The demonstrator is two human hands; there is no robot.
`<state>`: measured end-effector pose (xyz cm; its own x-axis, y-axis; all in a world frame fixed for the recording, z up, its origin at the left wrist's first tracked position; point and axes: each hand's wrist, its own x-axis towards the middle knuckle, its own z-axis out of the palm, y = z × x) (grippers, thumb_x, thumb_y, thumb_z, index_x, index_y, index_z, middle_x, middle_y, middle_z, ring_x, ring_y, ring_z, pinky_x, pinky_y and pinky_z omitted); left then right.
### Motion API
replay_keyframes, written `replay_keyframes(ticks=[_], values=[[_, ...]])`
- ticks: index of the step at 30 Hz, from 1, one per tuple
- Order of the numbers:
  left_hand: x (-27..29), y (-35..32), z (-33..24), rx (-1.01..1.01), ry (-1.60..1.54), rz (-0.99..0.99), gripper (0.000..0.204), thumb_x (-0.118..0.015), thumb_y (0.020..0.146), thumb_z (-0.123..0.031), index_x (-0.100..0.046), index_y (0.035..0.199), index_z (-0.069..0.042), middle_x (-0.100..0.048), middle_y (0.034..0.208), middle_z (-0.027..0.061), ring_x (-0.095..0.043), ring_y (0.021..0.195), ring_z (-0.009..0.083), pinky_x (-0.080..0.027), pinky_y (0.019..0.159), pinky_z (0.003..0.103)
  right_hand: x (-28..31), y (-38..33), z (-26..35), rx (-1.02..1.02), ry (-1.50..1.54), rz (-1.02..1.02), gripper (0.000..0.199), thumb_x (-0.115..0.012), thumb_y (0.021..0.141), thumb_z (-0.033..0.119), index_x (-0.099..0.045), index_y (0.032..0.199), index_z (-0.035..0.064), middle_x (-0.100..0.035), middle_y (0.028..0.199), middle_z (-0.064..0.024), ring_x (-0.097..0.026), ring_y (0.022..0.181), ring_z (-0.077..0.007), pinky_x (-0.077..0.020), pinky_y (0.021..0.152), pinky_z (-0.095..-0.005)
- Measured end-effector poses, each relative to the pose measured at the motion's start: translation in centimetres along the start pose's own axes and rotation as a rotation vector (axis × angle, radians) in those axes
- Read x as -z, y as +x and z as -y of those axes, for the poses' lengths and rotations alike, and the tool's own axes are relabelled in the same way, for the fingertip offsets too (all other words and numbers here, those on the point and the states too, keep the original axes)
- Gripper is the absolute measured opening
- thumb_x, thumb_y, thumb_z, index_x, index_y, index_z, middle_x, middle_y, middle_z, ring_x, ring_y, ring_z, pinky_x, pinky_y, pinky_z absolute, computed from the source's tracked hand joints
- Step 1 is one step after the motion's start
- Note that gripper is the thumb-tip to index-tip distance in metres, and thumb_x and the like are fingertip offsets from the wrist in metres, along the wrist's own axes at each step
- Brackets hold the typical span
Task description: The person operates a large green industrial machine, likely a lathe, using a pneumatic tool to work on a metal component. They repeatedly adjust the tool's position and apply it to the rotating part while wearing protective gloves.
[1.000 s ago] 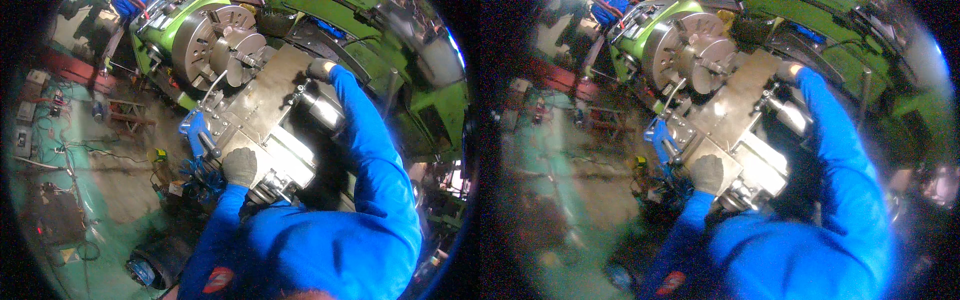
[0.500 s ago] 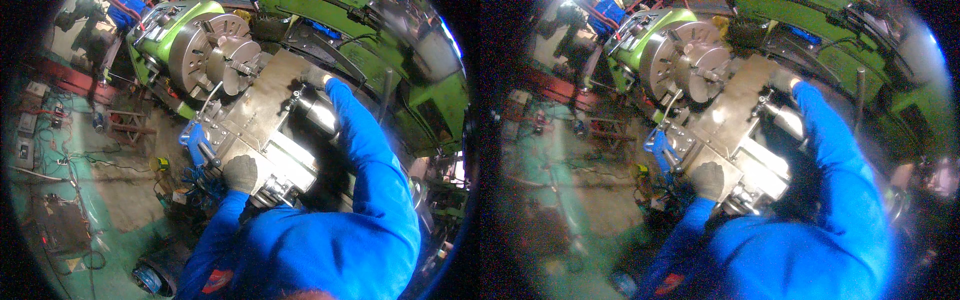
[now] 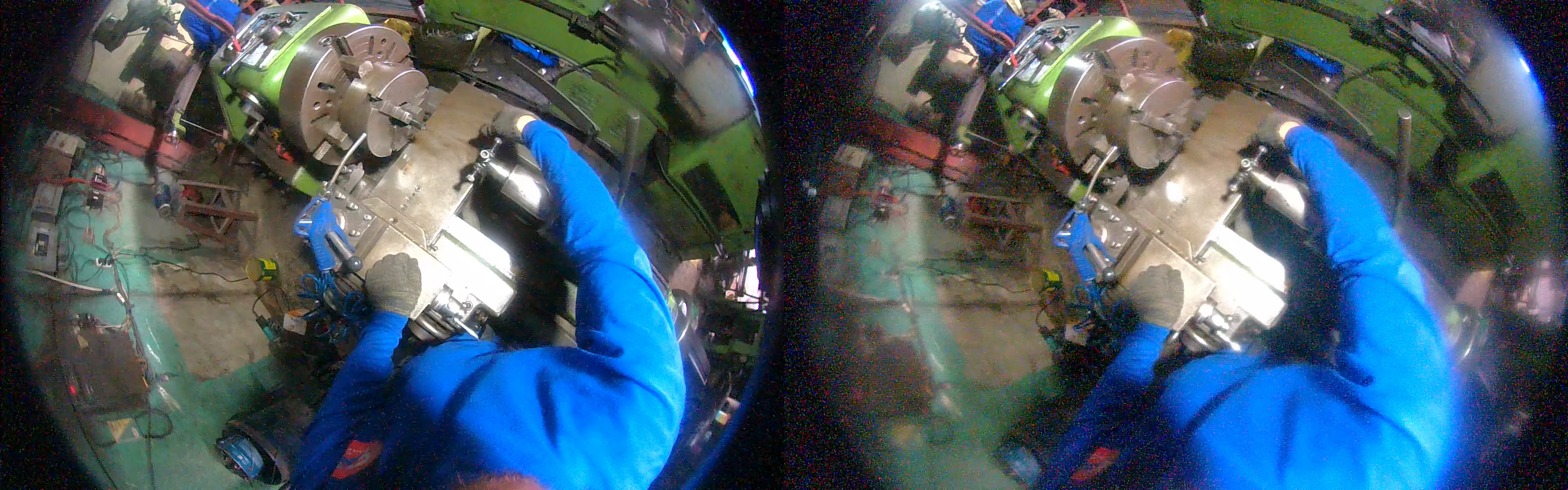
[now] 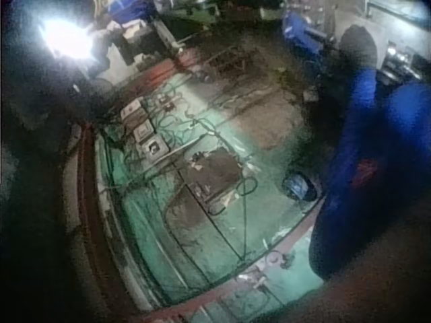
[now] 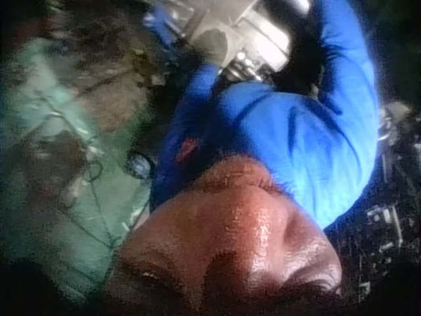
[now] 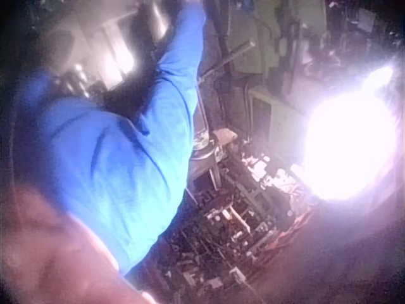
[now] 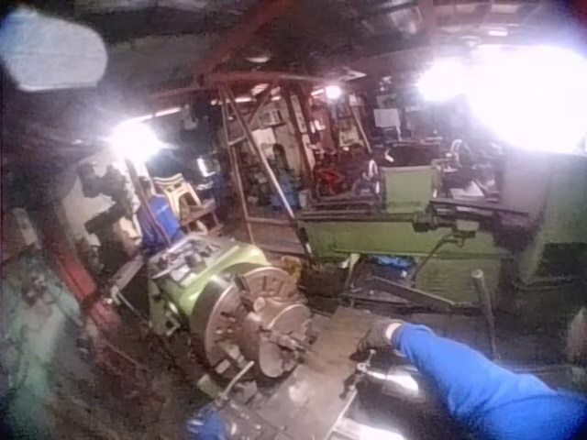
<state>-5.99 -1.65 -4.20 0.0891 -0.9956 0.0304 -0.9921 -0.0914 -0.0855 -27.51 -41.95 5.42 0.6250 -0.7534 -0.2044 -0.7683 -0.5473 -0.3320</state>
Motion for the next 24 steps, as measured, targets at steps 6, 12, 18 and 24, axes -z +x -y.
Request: replay_keyframes(ticks=[6,12,18,24], values=[[-0.2,-0.5,-0.1,0.154,-0.079,-0.044,0.028,-0.056,0.098,-0.037,-0.071,0.087,-0.016,-0.071,0.085,0.0077,-0.070,0.082,0.0304,-0.054,0.074,0.050,-0.9,2.6,-5.1,-0.057,-0.087,0.067,0.043,-0.063,0.097,0.045,-0.081,0.111,0.0084,-0.076,0.113,-0.0232,-0.073,0.104,-0.0417,-0.0567,0.092,-0.0474],[1.9,-0.6,-0.8,0.198,-0.135,-0.015,0.031,-0.054,0.100,-0.037,-0.070,0.087,-0.014,-0.071,0.089,0.0114,-0.070,0.086,0.0318,-0.055,0.076,0.050,0.1,-2.0,-0.1,0.167,0.046,0.233,0.031,-0.066,0.097,0.035,-0.078,0.110,0.0090,-0.074,0.092,-0.0132,-0.068,0.089,-0.0267,-0.0552,0.084,-0.0422],[0.7,-0.7,-0.1,0.149,-0.067,0.014,0.029,-0.054,0.099,-0.035,-0.071,0.089,-0.014,-0.070,0.091,0.0094,-0.068,0.089,0.0292,-0.054,0.078,0.049,0.0,-0.8,-0.9,0.194,0.014,0.284,0.032,-0.067,0.096,0.029,-0.075,0.120,0.0099,-0.075,0.093,-0.0090,-0.066,0.085,-0.0178,-0.0550,0.084,-0.0395],[-1.5,-0.5,0.0,0.098,-0.120,-0.107,0.029,-0.054,0.099,-0.037,-0.068,0.088,-0.015,-0.070,0.088,0.0089,-0.069,0.084,0.0315,-0.053,0.074,0.051,2.9,-3.6,0.2,-0.079,0.054,0.009,0.039,-0.067,0.096,0.033,-0.072,0.128,0.0117,-0.078,0.107,-0.0136,-0.073,0.101,-0.0275,-0.0561,0.092,-0.0426]])
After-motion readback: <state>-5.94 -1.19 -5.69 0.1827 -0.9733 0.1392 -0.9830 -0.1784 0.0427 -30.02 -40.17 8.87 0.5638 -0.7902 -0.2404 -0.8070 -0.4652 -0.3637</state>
